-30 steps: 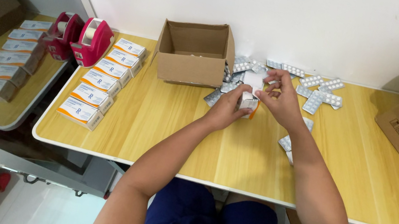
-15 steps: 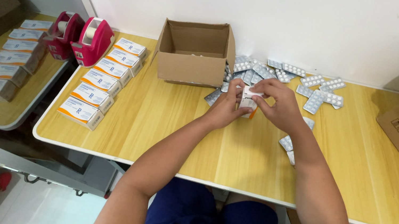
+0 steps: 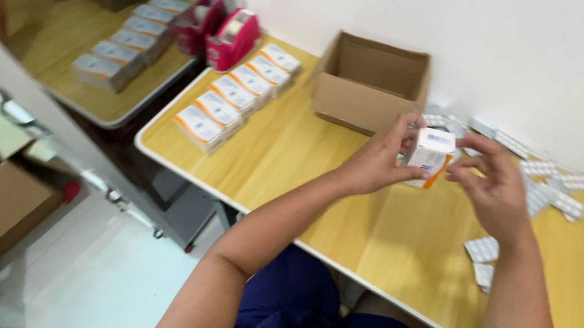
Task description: The person opens small white boxes, removes blister packs of pills, and places them into a larger cardboard box. The person also stacks some blister packs on the table and arranges the empty boxes.
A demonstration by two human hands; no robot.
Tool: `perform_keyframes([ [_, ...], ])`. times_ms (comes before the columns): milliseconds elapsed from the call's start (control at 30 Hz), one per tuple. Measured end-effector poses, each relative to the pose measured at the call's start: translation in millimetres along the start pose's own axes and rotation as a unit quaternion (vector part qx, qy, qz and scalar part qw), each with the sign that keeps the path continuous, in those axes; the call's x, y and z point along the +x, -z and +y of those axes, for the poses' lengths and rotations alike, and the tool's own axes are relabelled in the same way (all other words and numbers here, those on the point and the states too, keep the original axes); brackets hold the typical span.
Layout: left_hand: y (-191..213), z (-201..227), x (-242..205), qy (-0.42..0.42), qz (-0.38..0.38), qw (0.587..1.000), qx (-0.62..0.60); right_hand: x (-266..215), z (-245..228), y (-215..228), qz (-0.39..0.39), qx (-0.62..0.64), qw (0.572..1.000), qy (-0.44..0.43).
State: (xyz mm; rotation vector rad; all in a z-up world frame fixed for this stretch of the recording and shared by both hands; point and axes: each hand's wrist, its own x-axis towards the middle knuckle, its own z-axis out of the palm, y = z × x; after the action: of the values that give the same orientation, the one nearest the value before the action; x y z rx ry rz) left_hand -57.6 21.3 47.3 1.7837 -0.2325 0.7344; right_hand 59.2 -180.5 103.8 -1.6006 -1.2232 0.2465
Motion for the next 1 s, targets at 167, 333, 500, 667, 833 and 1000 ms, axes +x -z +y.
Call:
perform_keyframes([
  [167, 129, 15, -50, -0.001, -0.236, 0.954, 0.183, -3, -8, -29, -0.037, -0.028, 0.999, -0.026],
  [333, 173, 8, -98, 0.117, -0.183, 0.914, 0.343, -8, -14, -80, -0.125, -0.17, 0.977, 0.008],
  [500, 173, 23, -127, 0.087, -0.163, 0.884, 0.43, -4, -19, -110, -0.193, -0.222, 0.955, -0.031],
  [667, 204, 46, -158, 0.058, -0.169, 0.88, 0.44, -3, -21, -128, -0.251, -0.251, 0.933, -0.058],
  [833, 260, 69, -205, 0.141, -0.09, 0.84, 0.517, 14, -18, -153, -0.254, -0.243, 0.934, 0.06],
  [1000, 263, 55, -221, 0.221, -0.017, 0.817, 0.533, 78, 0, -233, -0.173, -0.224, 0.948, 0.143],
])
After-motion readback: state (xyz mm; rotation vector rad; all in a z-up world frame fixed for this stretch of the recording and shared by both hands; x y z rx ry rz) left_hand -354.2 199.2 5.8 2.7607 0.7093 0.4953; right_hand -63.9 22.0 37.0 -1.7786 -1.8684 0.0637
